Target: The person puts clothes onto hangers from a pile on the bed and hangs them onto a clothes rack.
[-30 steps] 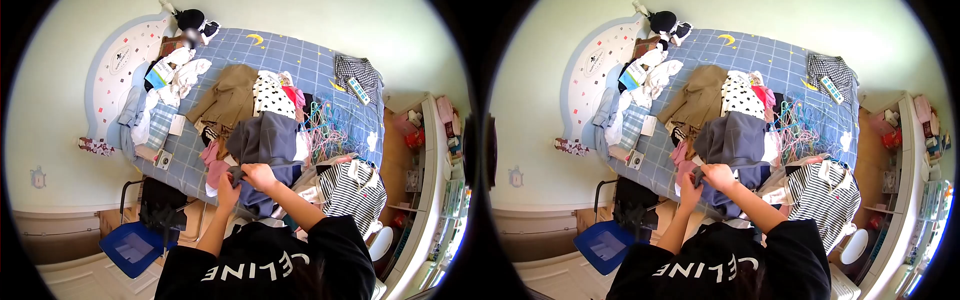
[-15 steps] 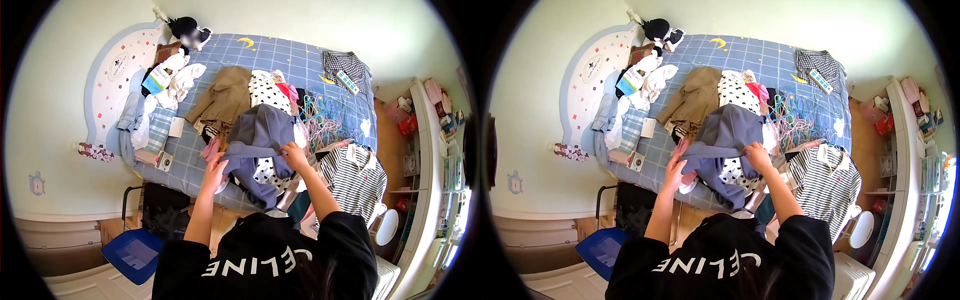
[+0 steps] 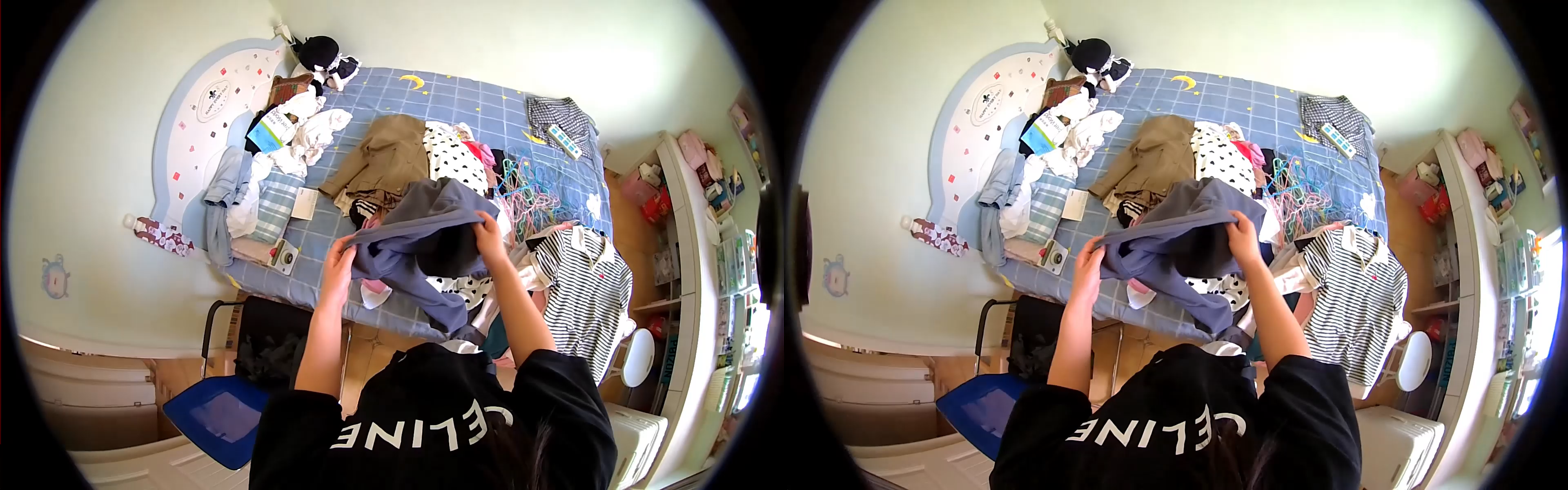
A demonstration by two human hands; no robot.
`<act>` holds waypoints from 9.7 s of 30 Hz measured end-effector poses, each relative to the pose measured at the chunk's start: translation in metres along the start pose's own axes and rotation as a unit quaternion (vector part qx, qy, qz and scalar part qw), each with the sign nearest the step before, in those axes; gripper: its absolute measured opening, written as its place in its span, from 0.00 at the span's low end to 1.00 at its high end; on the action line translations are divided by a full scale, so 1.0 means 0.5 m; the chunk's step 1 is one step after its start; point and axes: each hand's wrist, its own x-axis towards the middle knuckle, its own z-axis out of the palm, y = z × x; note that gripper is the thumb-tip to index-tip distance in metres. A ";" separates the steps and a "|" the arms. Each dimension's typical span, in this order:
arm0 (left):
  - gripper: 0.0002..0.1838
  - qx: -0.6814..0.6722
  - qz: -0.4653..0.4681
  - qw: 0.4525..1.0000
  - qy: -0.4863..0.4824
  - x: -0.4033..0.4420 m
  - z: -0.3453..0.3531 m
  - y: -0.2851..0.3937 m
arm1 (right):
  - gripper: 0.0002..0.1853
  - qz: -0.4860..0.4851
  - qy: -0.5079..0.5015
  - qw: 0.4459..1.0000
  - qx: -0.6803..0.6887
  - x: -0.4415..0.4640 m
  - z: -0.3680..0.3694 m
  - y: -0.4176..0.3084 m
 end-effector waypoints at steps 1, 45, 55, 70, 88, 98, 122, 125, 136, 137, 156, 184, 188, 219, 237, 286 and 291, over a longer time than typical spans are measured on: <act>0.15 0.050 0.010 0.999 0.000 -0.001 -0.025 -0.001 | 0.09 0.021 0.005 0.999 0.038 -0.005 -0.008 -0.034; 0.16 0.583 0.224 0.780 -0.042 0.098 0.096 0.211 | 0.15 -0.163 -0.138 0.869 -0.446 -0.171 -0.171 -0.304; 0.16 0.575 0.159 0.799 -0.074 0.183 0.272 0.155 | 0.30 -0.054 -0.035 0.807 -0.587 -0.022 -0.289 -0.122; 0.15 0.705 -0.041 0.707 -0.022 0.347 0.412 -0.193 | 0.18 0.122 0.015 0.980 -0.156 0.247 -0.378 0.371; 0.17 0.679 -0.194 0.706 0.061 0.396 0.395 -0.294 | 0.24 0.451 0.219 0.839 -0.213 0.561 -0.467 0.781; 0.16 0.614 -0.265 0.743 0.010 0.380 0.377 -0.324 | 0.16 0.403 0.363 0.840 -0.009 0.586 -0.487 0.769; 0.20 0.431 -0.150 0.890 0.006 0.278 0.368 -0.323 | 0.05 0.274 0.361 0.788 0.416 0.322 -0.606 0.493; 0.19 0.412 -0.131 0.902 0.007 0.262 0.360 -0.300 | 0.06 0.297 0.353 0.731 0.502 0.361 -0.601 0.505; 0.20 0.441 -0.178 0.880 0.022 0.274 0.355 -0.297 | 0.06 0.250 0.439 0.622 0.598 0.414 -0.560 0.377; 0.20 0.453 -0.167 0.876 0.017 0.279 0.362 -0.299 | 0.08 0.240 0.417 0.631 0.609 0.409 -0.574 0.406; 0.17 0.547 -0.014 0.835 0.062 0.437 0.418 -0.230 | 0.15 0.323 -0.242 0.868 0.288 0.177 -0.724 0.105; 0.11 0.418 0.246 0.873 0.056 0.148 0.353 0.016 | 0.19 0.159 -0.284 0.944 0.044 -0.094 -0.252 -0.146; 0.08 0.326 0.262 0.908 0.028 0.063 0.372 0.045 | 0.24 0.142 -0.274 0.950 0.046 -0.175 -0.149 -0.131; 0.13 0.434 0.602 0.651 -0.158 -0.112 0.166 0.377 | 0.26 0.217 -0.020 0.972 -0.092 -0.376 0.065 -0.219; 0.07 0.621 0.476 0.600 -0.166 -0.210 -0.038 0.266 | 0.24 -0.009 0.180 0.971 0.156 -0.389 0.044 -0.469; 0.11 0.446 0.616 0.609 -0.225 -0.213 0.078 0.435 | 0.10 -0.305 0.138 0.884 -0.326 -0.485 -0.029 -0.503; 0.11 0.529 0.513 0.656 -0.164 -0.153 0.048 0.385 | 0.09 -0.339 0.107 0.883 -0.306 -0.497 -0.031 -0.555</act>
